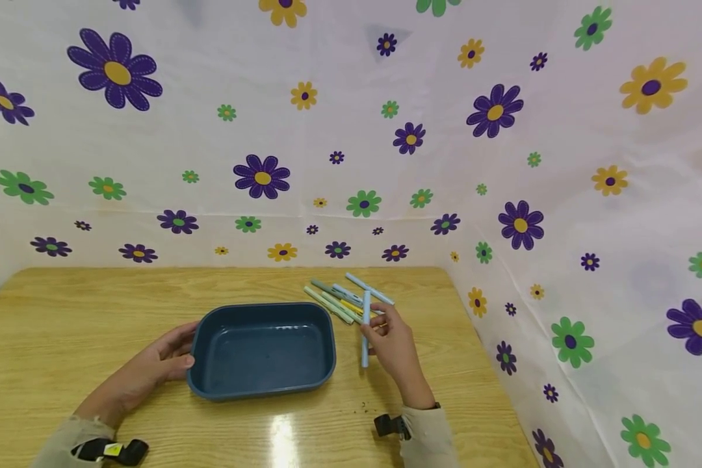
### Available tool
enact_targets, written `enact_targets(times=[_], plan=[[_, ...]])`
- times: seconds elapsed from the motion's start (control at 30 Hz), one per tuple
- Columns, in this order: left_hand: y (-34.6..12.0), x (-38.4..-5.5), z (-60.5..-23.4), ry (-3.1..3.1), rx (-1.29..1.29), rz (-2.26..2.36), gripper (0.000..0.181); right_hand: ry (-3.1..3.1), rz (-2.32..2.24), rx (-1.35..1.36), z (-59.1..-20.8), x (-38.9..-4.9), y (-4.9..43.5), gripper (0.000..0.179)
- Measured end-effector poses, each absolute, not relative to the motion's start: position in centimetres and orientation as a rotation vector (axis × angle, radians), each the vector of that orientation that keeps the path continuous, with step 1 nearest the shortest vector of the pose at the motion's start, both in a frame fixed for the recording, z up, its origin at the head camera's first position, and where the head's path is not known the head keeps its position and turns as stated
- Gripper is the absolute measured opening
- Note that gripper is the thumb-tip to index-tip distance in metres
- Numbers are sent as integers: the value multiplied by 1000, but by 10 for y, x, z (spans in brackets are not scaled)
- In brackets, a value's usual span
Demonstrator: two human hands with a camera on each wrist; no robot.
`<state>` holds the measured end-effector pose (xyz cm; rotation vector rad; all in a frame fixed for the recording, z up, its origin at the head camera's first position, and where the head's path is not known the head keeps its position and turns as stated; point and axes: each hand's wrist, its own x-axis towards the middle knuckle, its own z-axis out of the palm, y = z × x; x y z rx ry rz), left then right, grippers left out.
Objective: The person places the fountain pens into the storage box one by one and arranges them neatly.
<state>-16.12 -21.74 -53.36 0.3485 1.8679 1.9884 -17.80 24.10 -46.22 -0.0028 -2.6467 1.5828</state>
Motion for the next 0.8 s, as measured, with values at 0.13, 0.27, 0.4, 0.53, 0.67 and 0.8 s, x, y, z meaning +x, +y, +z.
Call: enact_targets(times=[0.13,0.27,0.4,0.53,0.67,0.8], plan=[[-218,-161,-534,1863,348,1993,71,-2640,1581,-9,-463,-178,238,47],[-216,-162,-536,1848,345,1990,70,-2634,1600,-40,-463,-176,236,47],[-214,-162,-537,1847,341,1998,70,-2626,1617,-47,-461,-173,233,47],[-212,-161,-536,1847,347,2004,70,-2613,1622,-13,-458,-172,227,47],[-214,-160,-535,1840,344,2010,70,-2611,1621,30,-457,-173,221,46],[-217,-160,-536,1827,360,2019,70,-2622,1601,35,-454,-173,217,48]])
